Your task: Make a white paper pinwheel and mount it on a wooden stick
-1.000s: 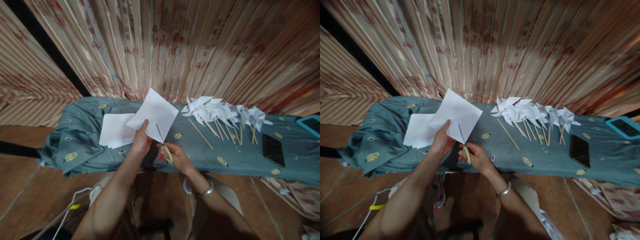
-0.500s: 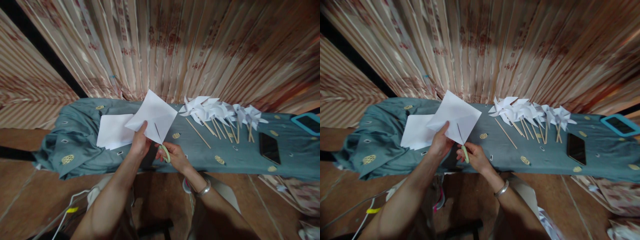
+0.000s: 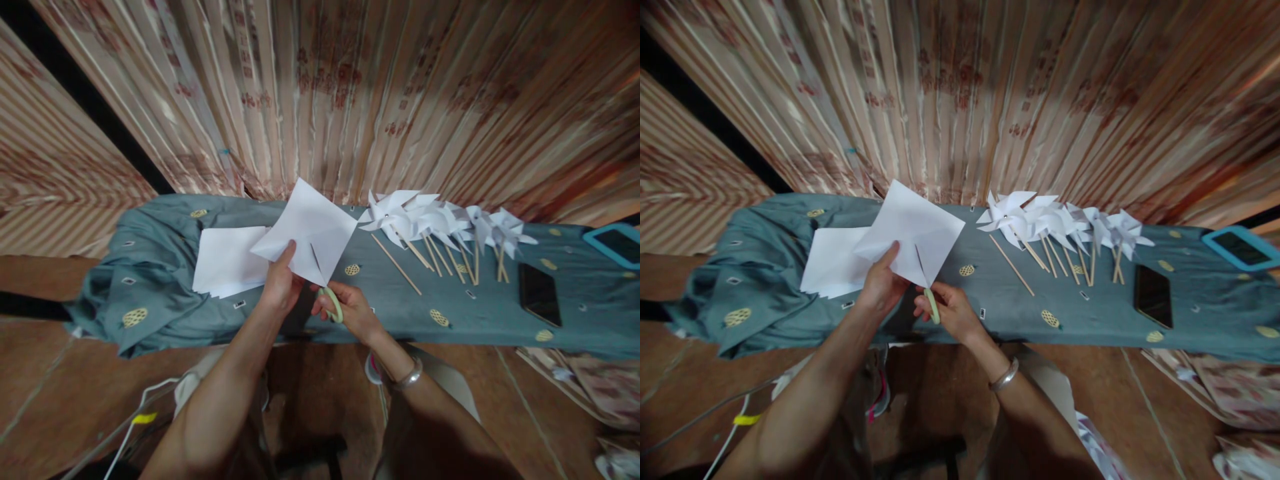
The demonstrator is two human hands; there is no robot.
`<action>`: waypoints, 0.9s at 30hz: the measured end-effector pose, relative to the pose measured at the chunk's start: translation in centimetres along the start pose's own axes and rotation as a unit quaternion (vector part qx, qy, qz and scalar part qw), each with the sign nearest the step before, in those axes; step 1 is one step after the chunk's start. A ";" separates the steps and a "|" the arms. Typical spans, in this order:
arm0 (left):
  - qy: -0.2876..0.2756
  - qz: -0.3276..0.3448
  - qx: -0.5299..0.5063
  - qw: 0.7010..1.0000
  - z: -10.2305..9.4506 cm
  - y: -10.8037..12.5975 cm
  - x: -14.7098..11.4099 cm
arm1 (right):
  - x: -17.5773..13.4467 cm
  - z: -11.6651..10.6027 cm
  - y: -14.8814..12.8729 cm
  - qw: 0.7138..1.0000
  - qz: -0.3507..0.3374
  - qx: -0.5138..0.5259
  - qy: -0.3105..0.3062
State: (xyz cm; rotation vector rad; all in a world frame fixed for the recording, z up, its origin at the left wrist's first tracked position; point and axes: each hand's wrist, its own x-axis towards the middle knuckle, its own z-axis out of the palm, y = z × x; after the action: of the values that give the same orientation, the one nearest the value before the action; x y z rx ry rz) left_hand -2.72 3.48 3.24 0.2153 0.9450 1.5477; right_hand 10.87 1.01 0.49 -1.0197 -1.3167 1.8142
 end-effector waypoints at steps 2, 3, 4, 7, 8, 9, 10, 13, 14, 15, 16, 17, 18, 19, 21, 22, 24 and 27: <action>-0.006 -0.010 0.001 1.000 0.0 0.2 0.0 | 0.0 0.0 -0.1 1.000 0.000 0.008 -0.009; -0.008 -0.012 0.000 1.000 0.0 0.2 0.0 | -0.1 0.0 -0.1 1.000 -0.001 0.011 -0.014; -0.009 -0.013 -0.002 1.000 0.0 0.3 0.0 | -0.1 -0.1 -0.1 1.000 -0.003 0.013 -0.018; -0.007 -0.007 -0.007 1.000 0.1 0.4 -0.1 | -0.2 -0.2 -0.1 1.000 -0.006 0.011 -0.024; -0.008 -0.004 -0.009 1.000 0.2 0.4 -0.2 | -0.2 -0.2 0.0 1.000 -0.007 0.009 -0.024; -0.008 -0.001 -0.009 1.000 0.2 0.4 -0.2 | -0.3 -0.2 0.0 1.000 -0.008 0.008 -0.023; -0.008 0.002 -0.009 1.000 0.2 0.3 -0.2 | -0.3 -0.2 0.1 1.000 -0.010 0.007 -0.021; -0.008 0.010 -0.005 1.000 0.2 0.0 -0.2 | -0.2 -0.2 0.2 1.000 -0.019 0.006 -0.015; -0.008 0.011 -0.004 1.000 0.1 -0.1 -0.2 | -0.2 -0.2 0.2 1.000 -0.021 0.006 -0.014; -0.007 0.010 -0.003 1.000 0.0 -0.2 -0.1 | -0.2 -0.1 0.2 1.000 -0.023 0.004 -0.013; -0.006 0.010 -0.002 1.000 0.0 -0.3 0.0 | -0.1 -0.1 0.2 1.000 -0.023 0.002 -0.013; -0.006 0.009 -0.002 1.000 -0.1 -0.3 0.0 | -0.1 -0.1 0.2 1.000 -0.023 0.001 -0.014; -0.006 0.009 -0.001 1.000 -0.2 -0.4 0.1 | -0.1 -0.1 0.3 1.000 -0.023 0.000 -0.013; -0.006 0.008 0.001 1.000 -0.2 -0.4 0.1 | 0.0 -0.2 0.3 1.000 -0.022 -0.001 -0.013; -0.006 0.008 0.004 1.000 -0.3 -0.4 0.2 | 0.0 -0.2 0.2 1.000 -0.019 0.000 -0.012; -0.007 0.008 0.005 1.000 -0.3 -0.4 0.2 | 0.0 -0.2 0.2 1.000 -0.019 0.000 -0.011; -0.009 0.006 0.007 1.000 -0.3 -0.3 0.1 | 0.0 -0.1 0.2 1.000 -0.017 0.000 -0.010; -0.011 0.003 0.010 1.000 -0.3 -0.3 0.1 | 0.0 0.0 0.2 1.000 -0.015 -0.005 -0.008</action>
State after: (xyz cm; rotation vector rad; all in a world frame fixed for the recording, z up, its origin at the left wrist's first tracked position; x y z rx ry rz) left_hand -2.77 3.41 2.81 0.2493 0.9434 1.5383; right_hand 10.88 0.96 0.29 -0.9868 -1.3439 1.7983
